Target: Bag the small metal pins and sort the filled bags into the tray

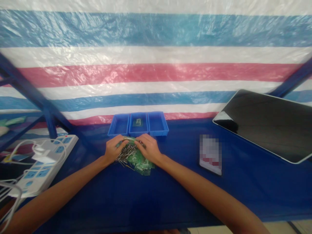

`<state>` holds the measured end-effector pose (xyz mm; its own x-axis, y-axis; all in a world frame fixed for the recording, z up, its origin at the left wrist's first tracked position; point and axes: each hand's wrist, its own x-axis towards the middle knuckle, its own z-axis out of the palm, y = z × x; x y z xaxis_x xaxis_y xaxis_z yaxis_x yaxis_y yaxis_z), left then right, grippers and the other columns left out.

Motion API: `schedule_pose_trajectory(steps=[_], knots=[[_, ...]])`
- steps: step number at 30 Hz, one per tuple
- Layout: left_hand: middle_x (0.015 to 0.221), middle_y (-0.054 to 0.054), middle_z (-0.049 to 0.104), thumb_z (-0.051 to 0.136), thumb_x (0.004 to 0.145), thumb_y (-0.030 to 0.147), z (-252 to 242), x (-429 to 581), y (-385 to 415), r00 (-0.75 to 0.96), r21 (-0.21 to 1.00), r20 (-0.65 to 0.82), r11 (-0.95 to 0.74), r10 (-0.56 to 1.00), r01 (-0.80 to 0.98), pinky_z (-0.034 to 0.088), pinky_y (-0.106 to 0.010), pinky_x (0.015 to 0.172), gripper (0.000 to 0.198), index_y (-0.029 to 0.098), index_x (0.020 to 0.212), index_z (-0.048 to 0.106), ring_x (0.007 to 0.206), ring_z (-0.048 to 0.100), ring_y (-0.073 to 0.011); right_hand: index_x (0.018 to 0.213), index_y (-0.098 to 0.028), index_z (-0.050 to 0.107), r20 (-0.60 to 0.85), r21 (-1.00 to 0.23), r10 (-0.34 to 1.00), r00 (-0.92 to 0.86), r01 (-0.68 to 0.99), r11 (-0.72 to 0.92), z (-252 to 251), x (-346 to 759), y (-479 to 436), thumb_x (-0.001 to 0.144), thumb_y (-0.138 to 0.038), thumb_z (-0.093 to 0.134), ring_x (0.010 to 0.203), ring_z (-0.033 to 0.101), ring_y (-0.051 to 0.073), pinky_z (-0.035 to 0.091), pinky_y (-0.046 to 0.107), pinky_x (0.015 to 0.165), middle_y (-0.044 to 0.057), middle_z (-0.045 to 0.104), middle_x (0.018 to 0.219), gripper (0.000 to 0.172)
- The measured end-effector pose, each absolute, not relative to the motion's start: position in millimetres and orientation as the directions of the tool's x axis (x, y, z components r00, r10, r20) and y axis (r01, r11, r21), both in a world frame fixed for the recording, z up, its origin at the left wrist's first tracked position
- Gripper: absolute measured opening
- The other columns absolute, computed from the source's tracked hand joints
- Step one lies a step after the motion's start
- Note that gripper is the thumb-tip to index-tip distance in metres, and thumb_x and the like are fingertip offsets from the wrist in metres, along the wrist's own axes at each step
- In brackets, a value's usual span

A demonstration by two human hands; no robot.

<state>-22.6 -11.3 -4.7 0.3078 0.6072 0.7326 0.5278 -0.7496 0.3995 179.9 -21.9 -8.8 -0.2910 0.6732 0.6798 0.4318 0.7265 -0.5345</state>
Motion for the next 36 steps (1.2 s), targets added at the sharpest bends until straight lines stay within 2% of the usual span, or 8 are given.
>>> schedule_pose_trajectory(steps=[3, 6, 9, 14, 19, 24, 28, 36], knots=[[0.094, -0.006, 0.069, 0.059, 0.085, 0.028, -7, -22, -11, 0.256, 0.432, 0.74, -0.731, 0.622, 0.528, 0.051, -0.028, 0.082, 0.017, 0.017, 0.097, 0.063, 0.085, 0.065, -0.0151, 0.092, -0.018, 0.063, 0.675, -0.538, 0.677, -0.295, 0.432, 0.724, -9, 180, -22, 0.092, -0.029, 0.049, 0.075, 0.055, 0.017, 0.045, 0.03, 0.071, 0.005, 0.062, 0.079, 0.017], [0.1, -0.007, 0.068, 0.062, 0.083, 0.029, -8, -22, -12, 0.218, 0.434, 0.753, -0.717, 0.621, 0.545, 0.051, -0.029, 0.087, 0.014, 0.017, 0.088, 0.064, 0.094, 0.064, -0.0169, 0.092, -0.017, 0.063, 0.669, -0.542, 0.683, -0.292, 0.438, 0.717, -11, 180, -22, 0.092, -0.029, 0.05, 0.073, 0.054, 0.017, 0.045, 0.03, 0.069, 0.005, 0.062, 0.077, 0.018], [0.096, -0.007, 0.068, 0.063, 0.082, 0.027, -9, -22, -13, 0.219, 0.422, 0.763, -0.725, 0.608, 0.544, 0.052, -0.028, 0.085, 0.011, 0.016, 0.085, 0.064, 0.091, 0.065, -0.0161, 0.094, -0.017, 0.064, 0.672, -0.55, 0.687, -0.277, 0.433, 0.714, -13, 180, -21, 0.091, -0.029, 0.05, 0.072, 0.055, 0.017, 0.045, 0.03, 0.069, 0.005, 0.062, 0.077, 0.018], [0.088, -0.006, 0.068, 0.055, 0.086, 0.023, -6, -24, -15, 0.258, 0.432, 0.765, -0.766, 0.591, 0.476, 0.052, -0.026, 0.077, 0.013, 0.015, 0.095, 0.062, 0.08, 0.064, -0.0141, 0.106, -0.018, 0.062, 0.673, -0.608, 0.715, -0.191, 0.408, 0.681, -15, 180, -21, 0.09, -0.03, 0.053, 0.07, 0.057, 0.016, 0.048, 0.029, 0.07, 0.005, 0.065, 0.082, 0.021], [0.092, -0.008, 0.068, 0.044, 0.089, 0.016, 2, -25, -18, 0.366, 0.441, 0.72, -0.796, 0.589, 0.414, 0.049, -0.031, 0.081, 0.023, 0.015, 0.103, 0.062, 0.086, 0.063, -0.0165, 0.12, -0.021, 0.053, 0.633, -0.693, 0.765, -0.12, 0.353, 0.629, -13, 179, -22, 0.089, -0.028, 0.054, 0.064, 0.057, 0.013, 0.049, 0.026, 0.065, 0.0, 0.063, 0.079, 0.032], [0.092, -0.008, 0.068, 0.044, 0.089, 0.015, 8, -22, -19, 0.368, 0.449, 0.721, -0.8, 0.587, 0.397, 0.049, -0.031, 0.079, 0.024, 0.017, 0.104, 0.063, 0.085, 0.062, -0.0167, 0.112, -0.02, 0.058, 0.653, -0.675, 0.751, -0.1, 0.372, 0.637, -14, 178, -22, 0.088, -0.029, 0.055, 0.065, 0.058, 0.013, 0.05, 0.027, 0.068, 0.0, 0.064, 0.076, 0.025], [0.093, -0.007, 0.068, 0.045, 0.089, 0.013, 7, -21, -18, 0.353, 0.448, 0.733, -0.803, 0.581, 0.393, 0.049, -0.031, 0.079, 0.024, 0.017, 0.105, 0.063, 0.086, 0.062, -0.0164, 0.102, -0.02, 0.063, 0.69, -0.626, 0.712, -0.129, 0.387, 0.677, -14, 179, -21, 0.09, -0.027, 0.054, 0.075, 0.062, 0.015, 0.051, 0.029, 0.074, 0.004, 0.068, 0.088, 0.017], [0.093, -0.008, 0.069, 0.043, 0.09, 0.016, 6, -22, -18, 0.36, 0.447, 0.727, -0.802, 0.584, 0.397, 0.049, -0.033, 0.08, 0.025, 0.017, 0.103, 0.064, 0.087, 0.063, -0.0172, 0.11, -0.021, 0.063, 0.7, -0.599, 0.683, -0.21, 0.349, 0.721, -11, 182, -23, 0.093, -0.019, 0.042, 0.086, 0.064, 0.017, 0.051, 0.031, 0.079, 0.006, 0.069, 0.094, 0.027]])
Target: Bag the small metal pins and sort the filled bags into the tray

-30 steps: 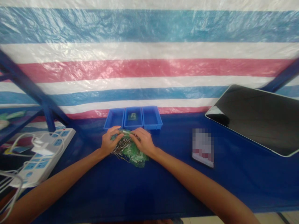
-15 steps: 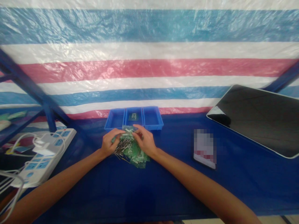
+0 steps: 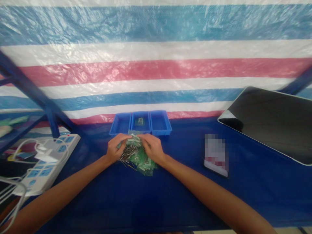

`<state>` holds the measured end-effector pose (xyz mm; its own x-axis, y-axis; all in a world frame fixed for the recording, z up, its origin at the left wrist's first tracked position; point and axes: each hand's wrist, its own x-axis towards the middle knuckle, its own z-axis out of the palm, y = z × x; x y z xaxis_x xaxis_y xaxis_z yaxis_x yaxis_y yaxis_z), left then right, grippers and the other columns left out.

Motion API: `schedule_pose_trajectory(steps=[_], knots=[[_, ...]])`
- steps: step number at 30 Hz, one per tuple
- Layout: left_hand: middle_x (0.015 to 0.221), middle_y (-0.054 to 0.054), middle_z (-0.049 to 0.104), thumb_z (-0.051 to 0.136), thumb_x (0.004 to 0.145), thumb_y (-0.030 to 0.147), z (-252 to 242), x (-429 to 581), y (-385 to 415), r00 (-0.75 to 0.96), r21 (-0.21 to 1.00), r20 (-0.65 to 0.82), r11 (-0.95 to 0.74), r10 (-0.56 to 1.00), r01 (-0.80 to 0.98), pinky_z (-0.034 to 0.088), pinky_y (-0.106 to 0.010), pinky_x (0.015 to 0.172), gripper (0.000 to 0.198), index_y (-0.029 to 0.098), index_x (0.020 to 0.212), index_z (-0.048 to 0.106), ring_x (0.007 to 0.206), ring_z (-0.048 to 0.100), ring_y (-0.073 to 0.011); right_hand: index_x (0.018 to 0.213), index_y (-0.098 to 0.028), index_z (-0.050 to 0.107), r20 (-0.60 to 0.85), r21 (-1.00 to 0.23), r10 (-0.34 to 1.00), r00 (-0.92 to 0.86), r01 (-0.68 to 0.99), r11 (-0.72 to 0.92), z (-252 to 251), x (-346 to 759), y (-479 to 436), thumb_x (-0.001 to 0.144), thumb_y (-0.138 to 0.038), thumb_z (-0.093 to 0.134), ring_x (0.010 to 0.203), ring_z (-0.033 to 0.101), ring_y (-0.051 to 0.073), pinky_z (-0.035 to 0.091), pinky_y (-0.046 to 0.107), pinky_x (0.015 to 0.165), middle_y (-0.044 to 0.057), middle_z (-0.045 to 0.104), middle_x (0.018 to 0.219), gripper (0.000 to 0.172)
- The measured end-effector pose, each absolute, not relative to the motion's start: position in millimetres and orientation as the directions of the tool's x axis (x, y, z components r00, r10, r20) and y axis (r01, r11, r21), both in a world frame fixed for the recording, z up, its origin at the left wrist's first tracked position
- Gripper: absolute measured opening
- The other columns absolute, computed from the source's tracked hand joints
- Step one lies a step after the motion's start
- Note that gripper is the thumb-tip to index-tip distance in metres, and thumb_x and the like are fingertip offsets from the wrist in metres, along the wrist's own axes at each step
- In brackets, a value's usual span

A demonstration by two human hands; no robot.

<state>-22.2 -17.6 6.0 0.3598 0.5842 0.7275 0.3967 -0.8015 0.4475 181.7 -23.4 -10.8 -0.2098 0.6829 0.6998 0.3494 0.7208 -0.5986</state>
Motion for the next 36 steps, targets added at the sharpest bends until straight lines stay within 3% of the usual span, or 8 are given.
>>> schedule_pose_trajectory(steps=[8, 16, 20, 25, 36], knots=[[0.093, -0.007, 0.068, 0.046, 0.089, 0.016, 7.3, -22.2, -18.0, 0.367, 0.452, 0.725, -0.805, 0.583, 0.385, 0.048, -0.032, 0.079, 0.021, 0.017, 0.103, 0.063, 0.086, 0.061, -0.0169, 0.11, -0.023, 0.063, 0.72, -0.582, 0.662, -0.209, 0.338, 0.739, -8.7, 181.5, -24.7, 0.09, -0.018, 0.046, 0.088, 0.064, 0.018, 0.052, 0.032, 0.079, 0.006, 0.069, 0.099, 0.027], [0.086, -0.004, 0.065, 0.056, 0.087, 0.02, 3.6, -20.1, -15.5, 0.363, 0.432, 0.691, -0.759, 0.625, 0.487, 0.047, -0.027, 0.073, 0.018, 0.017, 0.103, 0.063, 0.076, 0.058, -0.0131, 0.102, -0.021, 0.066, 0.713, -0.589, 0.673, -0.196, 0.354, 0.727, -8.7, 181.5, -24.8, 0.089, -0.024, 0.054, 0.075, 0.06, 0.016, 0.05, 0.03, 0.072, 0.004, 0.066, 0.084, 0.018], [0.091, -0.006, 0.062, 0.058, 0.086, 0.022, 3.7, -19.3, -14.9, 0.329, 0.412, 0.713, -0.75, 0.619, 0.518, 0.048, -0.027, 0.078, 0.016, 0.017, 0.099, 0.065, 0.085, 0.058, -0.0141, 0.1, -0.02, 0.067, 0.709, -0.59, 0.683, -0.176, 0.383, 0.711, -9.0, 181.4, -25.4, 0.088, -0.026, 0.056, 0.069, 0.055, 0.015, 0.048, 0.029, 0.066, 0.003, 0.061, 0.075, 0.018], [0.099, -0.007, 0.064, 0.054, 0.088, 0.021, 5.4, -18.2, -13.9, 0.368, 0.409, 0.711, -0.779, 0.598, 0.476, 0.046, -0.032, 0.088, 0.015, 0.017, 0.099, 0.063, 0.096, 0.058, -0.0165, 0.101, -0.02, 0.067, 0.716, -0.59, 0.677, -0.168, 0.371, 0.717, -9.6, 181.2, -24.9, 0.088, -0.025, 0.056, 0.073, 0.056, 0.016, 0.048, 0.03, 0.068, 0.005, 0.059, 0.082, 0.018], [0.09, -0.005, 0.068, 0.052, 0.089, 0.021, 3.1, -17.2, -14.4, 0.372, 0.436, 0.699, -0.776, 0.611, 0.455, 0.047, -0.028, 0.081, 0.015, 0.016, 0.098, 0.064, 0.084, 0.061, -0.0143, 0.098, -0.019, 0.066, 0.708, -0.597, 0.684, -0.177, 0.367, 0.713, -10.4, 181.2, -24.9, 0.087, -0.023, 0.057, 0.068, 0.053, 0.013, 0.048, 0.028, 0.063, 0.005, 0.058, 0.086, 0.015]])
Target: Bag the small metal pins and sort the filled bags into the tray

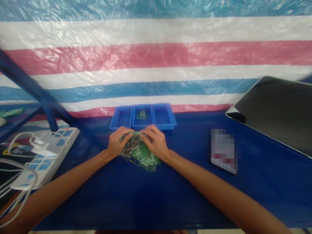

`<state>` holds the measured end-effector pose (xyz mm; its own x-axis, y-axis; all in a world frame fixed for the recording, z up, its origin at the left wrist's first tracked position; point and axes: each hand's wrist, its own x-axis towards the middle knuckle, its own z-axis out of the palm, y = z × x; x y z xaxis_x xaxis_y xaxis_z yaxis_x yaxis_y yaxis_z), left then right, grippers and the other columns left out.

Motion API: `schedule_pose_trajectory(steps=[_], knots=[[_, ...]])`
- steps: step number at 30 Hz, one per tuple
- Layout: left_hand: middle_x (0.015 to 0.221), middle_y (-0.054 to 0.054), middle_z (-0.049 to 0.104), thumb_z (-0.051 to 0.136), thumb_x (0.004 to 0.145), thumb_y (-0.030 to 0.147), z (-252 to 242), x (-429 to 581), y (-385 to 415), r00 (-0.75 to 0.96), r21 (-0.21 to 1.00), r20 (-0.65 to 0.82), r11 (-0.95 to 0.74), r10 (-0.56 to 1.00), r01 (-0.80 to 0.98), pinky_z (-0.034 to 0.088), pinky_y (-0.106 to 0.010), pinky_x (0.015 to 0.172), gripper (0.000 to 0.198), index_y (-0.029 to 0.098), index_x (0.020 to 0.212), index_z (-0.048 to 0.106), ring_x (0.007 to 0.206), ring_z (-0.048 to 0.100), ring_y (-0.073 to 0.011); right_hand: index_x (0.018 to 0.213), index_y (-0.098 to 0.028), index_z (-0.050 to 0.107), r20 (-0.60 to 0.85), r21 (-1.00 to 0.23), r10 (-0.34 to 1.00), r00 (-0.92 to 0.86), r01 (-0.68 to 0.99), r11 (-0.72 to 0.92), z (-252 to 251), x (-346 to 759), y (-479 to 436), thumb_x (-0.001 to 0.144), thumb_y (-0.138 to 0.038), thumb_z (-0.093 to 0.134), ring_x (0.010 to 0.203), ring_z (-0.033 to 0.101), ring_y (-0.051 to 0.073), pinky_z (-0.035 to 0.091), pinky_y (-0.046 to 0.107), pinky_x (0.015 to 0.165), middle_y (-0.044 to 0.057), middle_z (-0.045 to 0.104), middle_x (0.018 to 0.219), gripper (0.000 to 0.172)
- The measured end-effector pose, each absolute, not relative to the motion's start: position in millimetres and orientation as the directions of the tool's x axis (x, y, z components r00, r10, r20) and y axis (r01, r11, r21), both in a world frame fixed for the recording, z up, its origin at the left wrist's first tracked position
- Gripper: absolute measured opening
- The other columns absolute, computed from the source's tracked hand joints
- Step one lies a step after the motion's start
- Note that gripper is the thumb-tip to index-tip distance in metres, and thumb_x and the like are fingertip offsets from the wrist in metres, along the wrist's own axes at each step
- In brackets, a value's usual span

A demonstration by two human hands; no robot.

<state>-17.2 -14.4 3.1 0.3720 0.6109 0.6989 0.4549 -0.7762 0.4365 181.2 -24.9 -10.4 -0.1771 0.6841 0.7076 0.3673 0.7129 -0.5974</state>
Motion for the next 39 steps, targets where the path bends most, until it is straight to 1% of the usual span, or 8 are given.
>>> schedule_pose_trajectory(steps=[14, 19, 24, 30, 35, 39], knots=[[0.089, -0.004, 0.07, 0.056, 0.087, 0.019, -1.2, -19.5, -13.6, 0.35, 0.426, 0.717, -0.776, 0.603, 0.466, 0.048, -0.025, 0.074, 0.015, 0.017, 0.099, 0.065, 0.077, 0.061, -0.0124, 0.095, -0.018, 0.065, 0.714, -0.59, 0.675, -0.185, 0.359, 0.723, -12.8, 181.4, -23.4, 0.085, -0.021, 0.059, 0.068, 0.053, 0.013, 0.048, 0.029, 0.064, 0.005, 0.058, 0.085, 0.012], [0.088, -0.003, 0.069, 0.057, 0.087, 0.018, 0.3, -18.1, -15.1, 0.343, 0.429, 0.723, -0.779, 0.6, 0.458, 0.049, -0.024, 0.077, 0.015, 0.017, 0.099, 0.065, 0.079, 0.063, -0.012, 0.095, -0.018, 0.065, 0.719, -0.588, 0.671, -0.181, 0.356, 0.726, -11.6, 181.2, -23.4, 0.086, -0.021, 0.058, 0.067, 0.053, 0.013, 0.047, 0.029, 0.063, 0.005, 0.059, 0.084, 0.012], [0.087, -0.003, 0.07, 0.056, 0.087, 0.018, 1.2, -17.5, -15.9, 0.344, 0.422, 0.724, -0.779, 0.598, 0.464, 0.05, -0.024, 0.078, 0.014, 0.017, 0.098, 0.065, 0.079, 0.064, -0.012, 0.094, -0.018, 0.066, 0.72, -0.587, 0.666, -0.194, 0.343, 0.734, -9.0, 181.5, -24.5, 0.086, -0.021, 0.057, 0.074, 0.056, 0.016, 0.048, 0.03, 0.067, 0.005, 0.061, 0.083, 0.012], [0.088, -0.003, 0.071, 0.057, 0.087, 0.019, 1.4, -17.8, -16.1, 0.342, 0.42, 0.724, -0.776, 0.599, 0.47, 0.051, -0.024, 0.078, 0.014, 0.017, 0.097, 0.066, 0.08, 0.066, -0.0125, 0.093, -0.018, 0.066, 0.715, -0.592, 0.673, -0.19, 0.349, 0.727, -9.5, 181.4, -25.2, 0.086, -0.021, 0.057, 0.073, 0.057, 0.015, 0.048, 0.03, 0.067, 0.005, 0.062, 0.083, 0.012], [0.089, -0.004, 0.071, 0.057, 0.087, 0.02, 1.0, -18.5, -15.7, 0.334, 0.416, 0.731, -0.777, 0.595, 0.473, 0.052, -0.023, 0.078, 0.015, 0.017, 0.098, 0.066, 0.079, 0.066, -0.0123, 0.092, -0.017, 0.066, 0.715, -0.593, 0.673, -0.19, 0.344, 0.728, -10.1, 180.3, -24.7, 0.086, -0.021, 0.057, 0.069, 0.055, 0.014, 0.047, 0.028, 0.063, 0.005, 0.062, 0.083, 0.011], [0.087, -0.003, 0.071, 0.057, 0.086, 0.02, 3.0, -18.8, -15.7, 0.343, 0.385, 0.745, -0.789, 0.572, 0.478, 0.052, -0.023, 0.077, 0.015, 0.017, 0.098, 0.066, 0.078, 0.067, -0.0121, 0.09, -0.018, 0.066, 0.722, -0.585, 0.663, -0.197, 0.338, 0.737, -8.8, 179.7, -24.7, 0.087, -0.021, 0.056, 0.071, 0.056, 0.015, 0.047, 0.029, 0.064, 0.005, 0.061, 0.082, 0.01]])
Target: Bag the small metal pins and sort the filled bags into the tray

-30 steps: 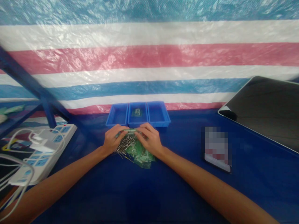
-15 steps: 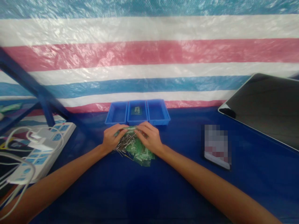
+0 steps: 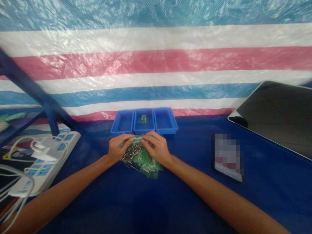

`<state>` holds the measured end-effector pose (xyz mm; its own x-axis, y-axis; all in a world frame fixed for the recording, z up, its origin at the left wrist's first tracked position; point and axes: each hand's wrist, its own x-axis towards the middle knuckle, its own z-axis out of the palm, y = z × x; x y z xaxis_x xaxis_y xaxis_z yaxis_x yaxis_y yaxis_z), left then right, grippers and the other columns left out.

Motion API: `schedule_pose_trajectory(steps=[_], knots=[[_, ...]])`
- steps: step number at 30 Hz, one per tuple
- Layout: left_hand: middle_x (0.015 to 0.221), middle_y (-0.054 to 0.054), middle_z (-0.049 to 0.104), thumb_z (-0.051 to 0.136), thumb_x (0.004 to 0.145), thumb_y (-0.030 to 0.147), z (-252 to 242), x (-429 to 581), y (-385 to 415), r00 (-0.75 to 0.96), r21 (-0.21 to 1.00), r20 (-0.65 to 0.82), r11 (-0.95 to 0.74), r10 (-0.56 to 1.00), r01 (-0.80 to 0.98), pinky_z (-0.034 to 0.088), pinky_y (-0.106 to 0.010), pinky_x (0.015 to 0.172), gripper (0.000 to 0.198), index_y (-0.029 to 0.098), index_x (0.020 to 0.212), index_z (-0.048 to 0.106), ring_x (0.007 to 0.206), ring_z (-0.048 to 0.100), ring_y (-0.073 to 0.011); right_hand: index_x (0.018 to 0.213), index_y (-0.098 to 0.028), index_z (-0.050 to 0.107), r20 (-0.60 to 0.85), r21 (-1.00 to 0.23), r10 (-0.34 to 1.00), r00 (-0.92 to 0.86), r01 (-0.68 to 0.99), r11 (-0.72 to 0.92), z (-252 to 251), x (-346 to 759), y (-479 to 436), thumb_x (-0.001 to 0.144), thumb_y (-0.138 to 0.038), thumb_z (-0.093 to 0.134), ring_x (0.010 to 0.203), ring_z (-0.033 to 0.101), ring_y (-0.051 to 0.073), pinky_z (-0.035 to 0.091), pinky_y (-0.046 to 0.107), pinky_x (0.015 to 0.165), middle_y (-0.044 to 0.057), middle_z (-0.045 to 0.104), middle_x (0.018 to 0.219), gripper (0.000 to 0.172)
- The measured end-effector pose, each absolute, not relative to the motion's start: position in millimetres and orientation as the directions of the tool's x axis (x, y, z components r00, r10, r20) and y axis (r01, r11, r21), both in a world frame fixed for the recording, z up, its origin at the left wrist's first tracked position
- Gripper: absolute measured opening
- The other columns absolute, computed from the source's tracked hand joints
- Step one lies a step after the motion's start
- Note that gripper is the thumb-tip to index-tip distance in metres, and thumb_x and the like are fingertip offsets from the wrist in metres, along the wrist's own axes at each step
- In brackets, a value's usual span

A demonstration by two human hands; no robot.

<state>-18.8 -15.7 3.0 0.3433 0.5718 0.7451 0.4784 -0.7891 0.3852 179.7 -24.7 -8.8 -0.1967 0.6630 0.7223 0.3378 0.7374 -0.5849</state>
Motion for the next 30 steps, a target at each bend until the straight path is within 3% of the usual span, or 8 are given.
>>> schedule_pose_trajectory(steps=[8, 16, 30], knots=[[0.096, -0.005, 0.071, 0.057, 0.087, 0.027, -7, -20, -13, 0.259, 0.388, 0.772, -0.754, 0.58, 0.531, 0.053, -0.023, 0.077, 0.024, 0.017, 0.108, 0.062, 0.077, 0.067, -0.0119, 0.086, -0.018, 0.065, 0.713, -0.586, 0.672, -0.2, 0.355, 0.728, -9, 180, -25, 0.087, -0.025, 0.056, 0.068, 0.055, 0.015, 0.047, 0.029, 0.063, 0.005, 0.061, 0.078, 0.012], [0.085, -0.002, 0.07, 0.059, 0.085, 0.024, -9, -20, -13, 0.249, 0.384, 0.785, -0.762, 0.567, 0.521, 0.05, -0.018, 0.07, 0.014, 0.016, 0.095, 0.063, 0.067, 0.063, -0.0081, 0.082, -0.017, 0.064, 0.715, -0.585, 0.67, -0.203, 0.352, 0.731, -9, 180, -24, 0.087, -0.025, 0.056, 0.064, 0.053, 0.014, 0.045, 0.028, 0.061, 0.003, 0.059, 0.073, 0.013], [0.077, -0.002, 0.069, 0.057, 0.086, 0.023, 0, -19, -18, 0.285, 0.387, 0.769, -0.771, 0.573, 0.506, 0.05, -0.021, 0.068, 0.011, 0.016, 0.09, 0.065, 0.065, 0.063, -0.0105, 0.082, -0.018, 0.064, 0.707, -0.586, 0.675, -0.211, 0.358, 0.726, -8, 180, -25, 0.088, -0.027, 0.055, 0.066, 0.054, 0.015, 0.045, 0.029, 0.062, 0.003, 0.06, 0.073, 0.014]])
